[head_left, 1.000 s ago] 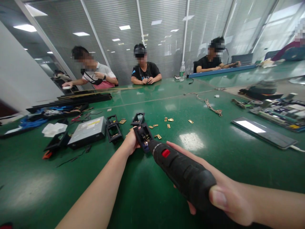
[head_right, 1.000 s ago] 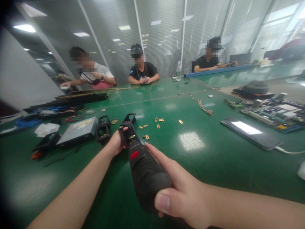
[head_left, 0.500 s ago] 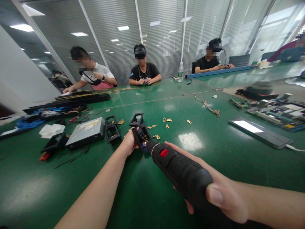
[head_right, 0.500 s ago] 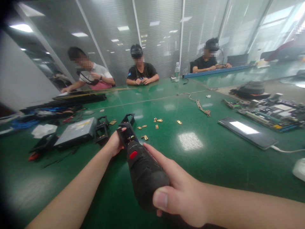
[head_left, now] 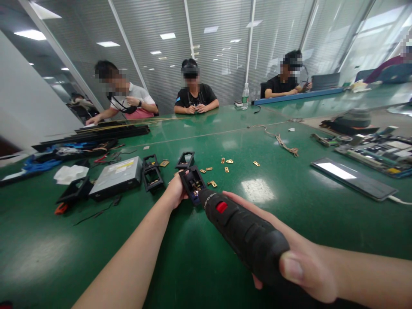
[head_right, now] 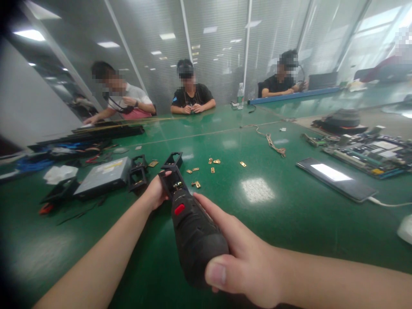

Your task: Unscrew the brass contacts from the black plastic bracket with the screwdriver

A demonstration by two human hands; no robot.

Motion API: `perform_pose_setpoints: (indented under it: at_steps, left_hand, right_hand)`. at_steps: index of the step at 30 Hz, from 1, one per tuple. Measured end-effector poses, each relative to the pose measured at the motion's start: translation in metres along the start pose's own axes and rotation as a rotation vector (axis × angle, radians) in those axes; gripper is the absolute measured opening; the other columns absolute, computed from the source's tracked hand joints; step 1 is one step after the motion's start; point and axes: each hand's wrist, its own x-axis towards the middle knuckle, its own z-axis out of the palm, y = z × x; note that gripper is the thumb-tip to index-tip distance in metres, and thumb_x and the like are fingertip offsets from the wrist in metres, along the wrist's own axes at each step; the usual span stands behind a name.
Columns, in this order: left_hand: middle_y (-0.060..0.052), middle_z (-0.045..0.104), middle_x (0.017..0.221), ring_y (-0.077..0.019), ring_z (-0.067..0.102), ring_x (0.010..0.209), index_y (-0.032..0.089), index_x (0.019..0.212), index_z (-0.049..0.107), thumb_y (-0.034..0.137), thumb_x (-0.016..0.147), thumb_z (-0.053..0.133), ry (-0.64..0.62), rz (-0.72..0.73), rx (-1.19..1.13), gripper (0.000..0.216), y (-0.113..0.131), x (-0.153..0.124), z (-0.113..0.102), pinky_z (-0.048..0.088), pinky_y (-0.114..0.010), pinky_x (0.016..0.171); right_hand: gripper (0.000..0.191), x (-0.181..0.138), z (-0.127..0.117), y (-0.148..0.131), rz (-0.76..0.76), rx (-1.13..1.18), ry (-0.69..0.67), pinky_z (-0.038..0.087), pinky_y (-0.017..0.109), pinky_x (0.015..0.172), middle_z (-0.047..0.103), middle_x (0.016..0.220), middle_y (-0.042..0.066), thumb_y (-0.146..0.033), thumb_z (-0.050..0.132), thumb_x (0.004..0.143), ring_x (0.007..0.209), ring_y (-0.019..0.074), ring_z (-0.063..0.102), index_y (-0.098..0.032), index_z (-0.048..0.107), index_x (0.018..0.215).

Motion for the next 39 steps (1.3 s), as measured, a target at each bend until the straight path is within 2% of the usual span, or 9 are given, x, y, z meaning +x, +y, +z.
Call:
perform_pose_setpoints:
  at_steps: [4, 9, 11, 14, 24, 27, 31, 35, 39]
  left_hand:
    - [-0.001, 0.061, 0.056, -0.0158, 0.055, 0.038, 0.019, 0.084, 0.062, 0.039, 0.093, 0.056, -0.002, -0.015, 0.005, 0.022, 0.0, 0.0, 0.0, 0.03, -0.02, 0.033]
    - [0.0, 0.06, 0.056, -0.0155, 0.055, 0.038, 0.02, 0.086, 0.061, 0.037, 0.095, 0.054, 0.01, -0.014, 0.028, 0.02, 0.0, 0.0, 0.0, 0.029, -0.02, 0.032]
    - [0.001, 0.06, 0.055, -0.015, 0.055, 0.037, 0.021, 0.086, 0.06, 0.036, 0.095, 0.055, 0.012, -0.007, 0.034, 0.019, 0.0, 0.0, 0.001, 0.028, -0.019, 0.031]
    - [0.0, 0.06, 0.055, -0.0154, 0.056, 0.038, 0.02, 0.084, 0.06, 0.037, 0.095, 0.053, 0.002, -0.022, 0.026, 0.022, 0.001, -0.001, 0.001, 0.03, -0.019, 0.032]
    - [-0.002, 0.063, 0.057, -0.0165, 0.057, 0.038, 0.02, 0.083, 0.064, 0.039, 0.092, 0.056, -0.031, -0.019, 0.014, 0.023, -0.001, 0.0, -0.001, 0.03, -0.02, 0.031]
    - [-0.003, 0.065, 0.058, -0.0179, 0.06, 0.04, 0.02, 0.084, 0.065, 0.039, 0.092, 0.056, -0.036, -0.019, 0.013, 0.022, -0.001, 0.001, -0.001, 0.031, -0.021, 0.032]
    - [-0.003, 0.066, 0.058, -0.0186, 0.06, 0.041, 0.02, 0.083, 0.065, 0.04, 0.091, 0.058, -0.023, -0.022, 0.017, 0.023, 0.0, 0.001, 0.0, 0.033, -0.022, 0.033]
    - [-0.002, 0.065, 0.057, -0.0179, 0.059, 0.039, 0.021, 0.085, 0.065, 0.04, 0.091, 0.058, -0.026, -0.022, 0.012, 0.021, 0.0, 0.002, -0.001, 0.032, -0.021, 0.032]
    - [-0.001, 0.064, 0.057, -0.0177, 0.059, 0.038, 0.021, 0.088, 0.065, 0.04, 0.089, 0.06, -0.024, -0.004, 0.002, 0.019, -0.002, 0.003, -0.002, 0.031, -0.021, 0.031]
  right_hand:
    - [0.103, 0.0, -0.001, 0.004, -0.013, 0.048, 0.045, 0.052, 0.028, 0.064, 0.058, 0.125, 0.017, -0.073, 0.062, 0.093, 0.077, 0.0172, 0.066, -0.032, 0.008, 0.171]
    - [0.096, 0.003, 0.0, 0.002, -0.075, 0.024, 0.002, 0.053, 0.025, 0.063, 0.052, 0.138, 0.019, -0.064, 0.067, 0.095, 0.076, 0.0133, 0.064, -0.032, 0.016, 0.17]
    - [0.1, 0.003, 0.001, 0.001, -0.05, 0.009, 0.02, 0.053, 0.026, 0.063, 0.053, 0.138, 0.02, -0.067, 0.067, 0.094, 0.076, 0.0138, 0.064, -0.031, 0.013, 0.17]
    - [0.104, 0.0, 0.001, 0.003, -0.017, 0.034, 0.042, 0.052, 0.026, 0.063, 0.061, 0.125, 0.017, -0.073, 0.062, 0.093, 0.075, 0.0154, 0.064, -0.032, 0.007, 0.171]
    - [0.108, 0.001, -0.001, 0.0, -0.013, 0.018, 0.03, 0.051, 0.027, 0.062, 0.061, 0.118, 0.015, -0.075, 0.064, 0.091, 0.071, 0.0151, 0.062, -0.03, 0.007, 0.171]
    - [0.11, 0.003, 0.001, -0.004, -0.017, -0.001, 0.024, 0.051, 0.027, 0.062, 0.064, 0.114, 0.016, -0.072, 0.065, 0.092, 0.07, 0.0147, 0.06, -0.025, 0.004, 0.17]
    - [0.11, 0.004, 0.002, -0.003, -0.008, 0.006, 0.025, 0.051, 0.027, 0.062, 0.061, 0.129, 0.022, -0.072, 0.065, 0.091, 0.072, 0.0145, 0.061, -0.025, 0.005, 0.17]
    - [0.103, 0.005, 0.003, -0.004, -0.05, 0.02, -0.013, 0.05, 0.027, 0.063, 0.064, 0.114, 0.014, -0.066, 0.064, 0.095, 0.071, 0.014, 0.059, -0.025, 0.006, 0.17]
    - [0.11, 0.008, 0.006, -0.009, 0.005, 0.025, 0.034, 0.049, 0.026, 0.062, 0.062, 0.121, 0.017, -0.07, 0.068, 0.09, 0.07, 0.013, 0.058, -0.023, 0.007, 0.169]
